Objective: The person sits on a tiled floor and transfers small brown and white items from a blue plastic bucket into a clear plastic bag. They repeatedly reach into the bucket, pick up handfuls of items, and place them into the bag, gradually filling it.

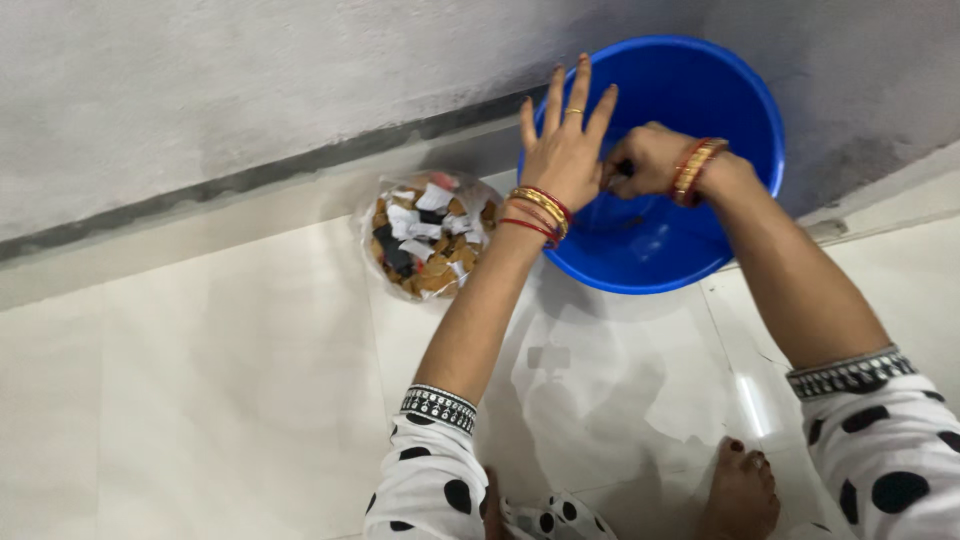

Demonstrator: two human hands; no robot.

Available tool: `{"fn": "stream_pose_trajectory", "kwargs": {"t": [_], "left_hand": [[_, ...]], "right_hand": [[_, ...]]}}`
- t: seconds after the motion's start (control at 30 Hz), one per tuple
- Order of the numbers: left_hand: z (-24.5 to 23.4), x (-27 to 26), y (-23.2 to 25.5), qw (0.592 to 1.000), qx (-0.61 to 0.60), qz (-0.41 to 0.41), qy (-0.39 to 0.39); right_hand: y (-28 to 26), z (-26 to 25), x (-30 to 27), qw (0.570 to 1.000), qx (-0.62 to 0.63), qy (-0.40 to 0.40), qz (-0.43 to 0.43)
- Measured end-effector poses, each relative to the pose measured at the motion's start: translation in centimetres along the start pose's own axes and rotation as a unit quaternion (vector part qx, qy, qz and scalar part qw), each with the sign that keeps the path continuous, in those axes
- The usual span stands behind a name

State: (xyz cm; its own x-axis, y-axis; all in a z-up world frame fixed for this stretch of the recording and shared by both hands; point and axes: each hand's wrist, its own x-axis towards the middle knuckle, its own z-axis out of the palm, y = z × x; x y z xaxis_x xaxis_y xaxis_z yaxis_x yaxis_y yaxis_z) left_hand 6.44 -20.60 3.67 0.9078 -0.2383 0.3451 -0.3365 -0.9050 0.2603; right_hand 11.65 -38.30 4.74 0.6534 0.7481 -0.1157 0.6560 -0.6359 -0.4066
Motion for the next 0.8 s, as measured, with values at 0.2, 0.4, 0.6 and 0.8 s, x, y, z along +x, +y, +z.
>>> {"fn": "stream_pose_trajectory", "kwargs": {"t": [0.2,0.4,0.6,0.8], "left_hand": [[0.8,-2.7,-0.3,0.997,-0.02,0.027,0.068],[0.1,-5.2,0.0,0.994,-0.046,-0.06,0.073],[0.3,-7.1,-0.6,0.947,-0.244,-0.207,0.006],[2.7,-7.2,-0.7,0.936,-0.299,-0.181,0.034]], "right_hand": [[-1.7,-1.6,-1.5,0.999,0.023,0.041,0.012],[-4.8,-2.1,-1.1,0.996,0.001,0.089,-0.003],[-6.7,-1.8,-0.5,0.989,0.003,0.144,-0.043],[-7.6,0.0,-0.6,0.986,0.004,0.163,-0.026]]}}
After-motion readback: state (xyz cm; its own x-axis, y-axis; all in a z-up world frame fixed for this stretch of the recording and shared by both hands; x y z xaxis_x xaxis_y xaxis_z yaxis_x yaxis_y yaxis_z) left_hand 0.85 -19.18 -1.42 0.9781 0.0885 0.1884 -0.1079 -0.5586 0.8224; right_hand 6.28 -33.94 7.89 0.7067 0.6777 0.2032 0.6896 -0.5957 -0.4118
